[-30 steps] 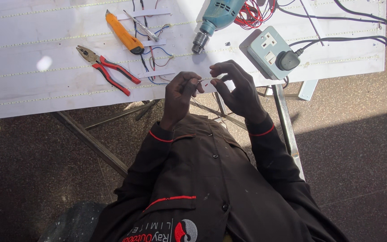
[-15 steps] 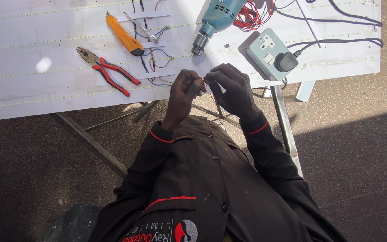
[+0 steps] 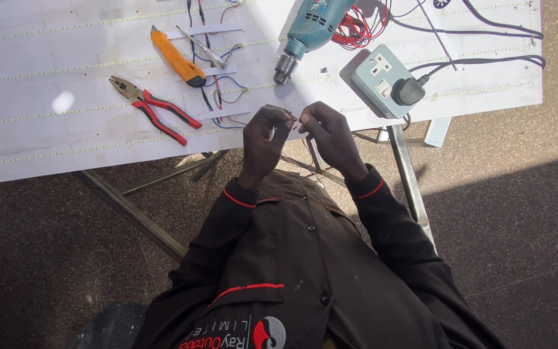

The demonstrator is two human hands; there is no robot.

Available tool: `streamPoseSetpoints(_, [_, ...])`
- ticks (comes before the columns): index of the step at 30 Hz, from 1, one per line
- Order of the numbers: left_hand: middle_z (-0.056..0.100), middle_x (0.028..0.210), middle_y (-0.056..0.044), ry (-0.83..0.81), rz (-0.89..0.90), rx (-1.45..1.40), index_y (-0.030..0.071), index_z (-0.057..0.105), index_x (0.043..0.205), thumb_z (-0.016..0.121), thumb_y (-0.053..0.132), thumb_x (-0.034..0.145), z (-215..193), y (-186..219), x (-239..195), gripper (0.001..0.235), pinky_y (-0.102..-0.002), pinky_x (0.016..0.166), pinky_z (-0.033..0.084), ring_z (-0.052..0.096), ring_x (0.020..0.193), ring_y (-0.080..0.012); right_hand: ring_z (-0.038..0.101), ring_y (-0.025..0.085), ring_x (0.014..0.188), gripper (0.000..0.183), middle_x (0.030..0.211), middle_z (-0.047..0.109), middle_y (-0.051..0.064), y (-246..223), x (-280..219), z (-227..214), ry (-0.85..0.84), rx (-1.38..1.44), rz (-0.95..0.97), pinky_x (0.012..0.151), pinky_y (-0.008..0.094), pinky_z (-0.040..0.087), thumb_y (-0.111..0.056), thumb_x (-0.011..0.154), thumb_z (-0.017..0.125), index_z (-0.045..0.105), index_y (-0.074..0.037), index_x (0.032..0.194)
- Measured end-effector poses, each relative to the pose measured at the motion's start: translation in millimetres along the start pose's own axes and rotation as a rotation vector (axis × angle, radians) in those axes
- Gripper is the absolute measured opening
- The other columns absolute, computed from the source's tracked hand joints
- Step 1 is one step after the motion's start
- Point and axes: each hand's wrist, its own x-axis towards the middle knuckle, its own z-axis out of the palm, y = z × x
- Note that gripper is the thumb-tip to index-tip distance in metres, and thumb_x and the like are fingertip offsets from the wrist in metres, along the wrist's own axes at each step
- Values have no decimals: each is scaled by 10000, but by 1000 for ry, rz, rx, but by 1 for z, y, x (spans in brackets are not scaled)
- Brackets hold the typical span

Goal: The person strips wire insulation with pliers and a utility knife, twists exposed conductors, and connects wires to a power supply and a multi-socket outlet. After plugging in the outlet, the person tests the LED strips, which illuminate in blue.

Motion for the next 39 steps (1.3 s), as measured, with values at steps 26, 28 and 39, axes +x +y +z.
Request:
streamPoseSetpoints(26, [806, 1068, -181, -26, 74, 22, 54, 507, 1171, 779, -57, 1052, 9, 9, 7, 317, -325, 855, 623, 840, 1050, -243, 787, 334, 714, 294, 681, 639, 116, -2, -20, -13, 15, 334, 153, 606, 412, 608, -322, 1088, 673, 658, -65, 945])
streamPoseSetpoints(28, [808, 1071, -185, -9, 52, -12, 52, 505, 1188, 775, -52, 1050, 6, 8, 10, 320, -335, 889, 638, 837, 1062, -238, 804, 333, 802, 311, 769, 746, 144, -9, -21, -20, 147, -172, -173, 699, 424, 593, -357, 1164, 728, 735, -75, 1033])
streamPoseSetpoints(39, [782, 1060, -146, -19, 11, 3, 72, 470, 1222, 760, -22, 1059, 12, 5, 12, 346, -272, 801, 545, 799, 1019, -159, 722, 339, 803, 124, 911, 695, 96, -9, -4, -3, 308, -445, -603, 612, 440, 578, -85, 1144, 670, 776, -79, 1080])
